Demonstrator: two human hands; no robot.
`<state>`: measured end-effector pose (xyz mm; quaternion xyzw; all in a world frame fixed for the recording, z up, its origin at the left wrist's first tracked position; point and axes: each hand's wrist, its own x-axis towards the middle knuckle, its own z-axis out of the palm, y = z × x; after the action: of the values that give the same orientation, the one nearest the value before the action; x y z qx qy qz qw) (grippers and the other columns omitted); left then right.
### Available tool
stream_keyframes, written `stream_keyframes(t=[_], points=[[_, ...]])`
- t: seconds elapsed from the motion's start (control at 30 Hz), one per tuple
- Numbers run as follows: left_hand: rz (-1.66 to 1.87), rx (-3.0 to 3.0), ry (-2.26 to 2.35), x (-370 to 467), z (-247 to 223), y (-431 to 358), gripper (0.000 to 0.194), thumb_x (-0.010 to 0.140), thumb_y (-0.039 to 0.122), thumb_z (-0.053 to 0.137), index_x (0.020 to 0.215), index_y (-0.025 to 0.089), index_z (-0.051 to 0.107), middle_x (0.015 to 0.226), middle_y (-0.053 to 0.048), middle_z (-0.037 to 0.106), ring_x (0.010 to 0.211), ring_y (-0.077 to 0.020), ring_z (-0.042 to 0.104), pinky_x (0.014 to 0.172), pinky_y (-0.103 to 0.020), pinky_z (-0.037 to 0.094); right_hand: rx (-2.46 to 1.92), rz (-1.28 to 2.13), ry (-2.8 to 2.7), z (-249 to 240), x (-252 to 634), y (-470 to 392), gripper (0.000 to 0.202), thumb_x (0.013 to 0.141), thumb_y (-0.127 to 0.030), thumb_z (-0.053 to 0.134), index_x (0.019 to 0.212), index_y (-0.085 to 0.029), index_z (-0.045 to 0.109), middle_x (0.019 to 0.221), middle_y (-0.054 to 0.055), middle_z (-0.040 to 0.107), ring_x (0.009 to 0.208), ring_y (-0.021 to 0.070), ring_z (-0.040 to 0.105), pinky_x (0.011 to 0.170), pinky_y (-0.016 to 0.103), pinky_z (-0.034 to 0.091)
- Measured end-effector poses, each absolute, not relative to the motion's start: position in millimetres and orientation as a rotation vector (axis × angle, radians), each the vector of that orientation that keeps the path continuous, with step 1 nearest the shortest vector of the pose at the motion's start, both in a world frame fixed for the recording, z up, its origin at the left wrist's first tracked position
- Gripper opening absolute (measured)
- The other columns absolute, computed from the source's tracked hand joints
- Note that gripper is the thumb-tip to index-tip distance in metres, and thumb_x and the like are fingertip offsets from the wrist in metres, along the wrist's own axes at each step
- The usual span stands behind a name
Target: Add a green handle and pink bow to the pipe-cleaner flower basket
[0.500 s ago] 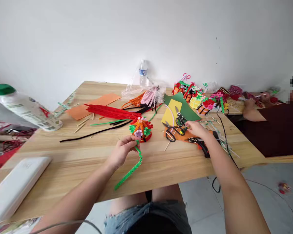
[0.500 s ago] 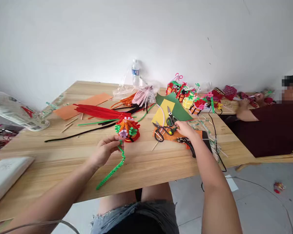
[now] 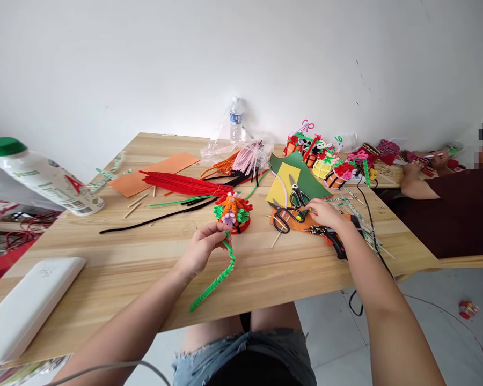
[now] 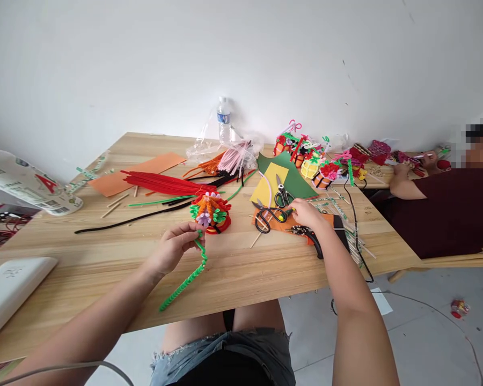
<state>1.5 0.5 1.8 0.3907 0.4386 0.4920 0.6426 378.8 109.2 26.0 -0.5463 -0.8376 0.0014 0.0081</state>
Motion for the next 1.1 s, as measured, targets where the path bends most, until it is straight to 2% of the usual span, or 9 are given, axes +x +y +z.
stream_keyframes(t=[0.17, 0.3, 0.43, 0.67, 0.83, 1.0, 1.1], points=[[1.119, 0.892, 0.998, 1, 1, 0, 0.029, 0.06, 0.031, 0.073, 0.08, 0.012, 0.063, 0.062, -0.003, 0.065, 0.057, -0.0142, 0.059, 0.054, -0.026, 0.048, -1.686, -0.205, -2.507, 36, 379, 102, 0.03, 0.082, -0.01, 0.048, 0.102, -0.013, 0.069, 0.106, 0.012, 0.065, 0.098, 0.0245, 0.058, 0.082, 0.032, 0.044], [1.116, 0.887, 0.996, 2, 1, 0, 0.029, 0.06, 0.03, 0.073, 0.08, 0.012, 0.064, 0.062, -0.002, 0.065, 0.057, -0.0141, 0.059, 0.054, -0.026, 0.047, -1.654, -0.499, -2.411, 51, 376, 90, 0.028, 0.088, -0.018, 0.046, 0.086, -0.016, 0.073, 0.095, 0.012, 0.067, 0.095, 0.0264, 0.056, 0.082, 0.036, 0.042], [1.116, 0.884, 0.993, 2, 1, -1, 0.028, 0.06, 0.03, 0.073, 0.08, 0.013, 0.064, 0.062, -0.002, 0.065, 0.057, -0.0142, 0.059, 0.054, -0.026, 0.047, -1.613, -0.55, -2.313, 58, 377, 84, 0.025, 0.086, -0.024, 0.051, 0.075, -0.017, 0.073, 0.081, 0.01, 0.068, 0.091, 0.0268, 0.054, 0.082, 0.037, 0.041], [1.115, 0.889, 0.991, 2, 2, -1, 0.027, 0.06, 0.03, 0.073, 0.08, 0.013, 0.064, 0.062, -0.002, 0.065, 0.057, -0.0141, 0.059, 0.054, -0.026, 0.047, -1.645, -0.244, -2.022, 56, 387, 88, 0.018, 0.073, -0.032, 0.066, 0.06, -0.02, 0.064, 0.072, 0.006, 0.066, 0.083, 0.0247, 0.058, 0.076, 0.036, 0.044], [1.115, 0.891, 0.992, 2, 3, -1, 0.027, 0.06, 0.029, 0.072, 0.079, 0.013, 0.064, 0.062, -0.002, 0.065, 0.057, -0.0141, 0.059, 0.054, -0.026, 0.047, -1.653, 0.28, -1.697, 63, 389, 81, 0.027, 0.065, -0.044, 0.071, 0.072, -0.019, 0.065, 0.076, 0.004, 0.066, 0.069, 0.0182, 0.058, 0.066, 0.031, 0.046], [1.115, 0.896, 0.992, 2, 2, -1, 0.027, 0.061, 0.029, 0.072, 0.08, 0.013, 0.064, 0.063, -0.002, 0.065, 0.057, -0.0141, 0.059, 0.054, -0.026, 0.047, -1.562, 0.602, -1.477, 67, 393, 79, 0.03, 0.067, -0.045, 0.069, 0.079, -0.019, 0.064, 0.076, 0.002, 0.064, 0.069, 0.0153, 0.058, 0.069, 0.029, 0.047], [1.109, 0.902, 0.987, 3, 2, -1, 0.027, 0.061, 0.03, 0.072, 0.08, 0.013, 0.065, 0.063, -0.002, 0.064, 0.057, -0.0143, 0.059, 0.054, -0.027, 0.047, -1.58, 0.658, -1.39, 64, 393, 82, 0.027, 0.075, -0.045, 0.06, 0.071, -0.019, 0.055, 0.069, 0.001, 0.059, 0.068, 0.0153, 0.058, 0.064, 0.027, 0.048]])
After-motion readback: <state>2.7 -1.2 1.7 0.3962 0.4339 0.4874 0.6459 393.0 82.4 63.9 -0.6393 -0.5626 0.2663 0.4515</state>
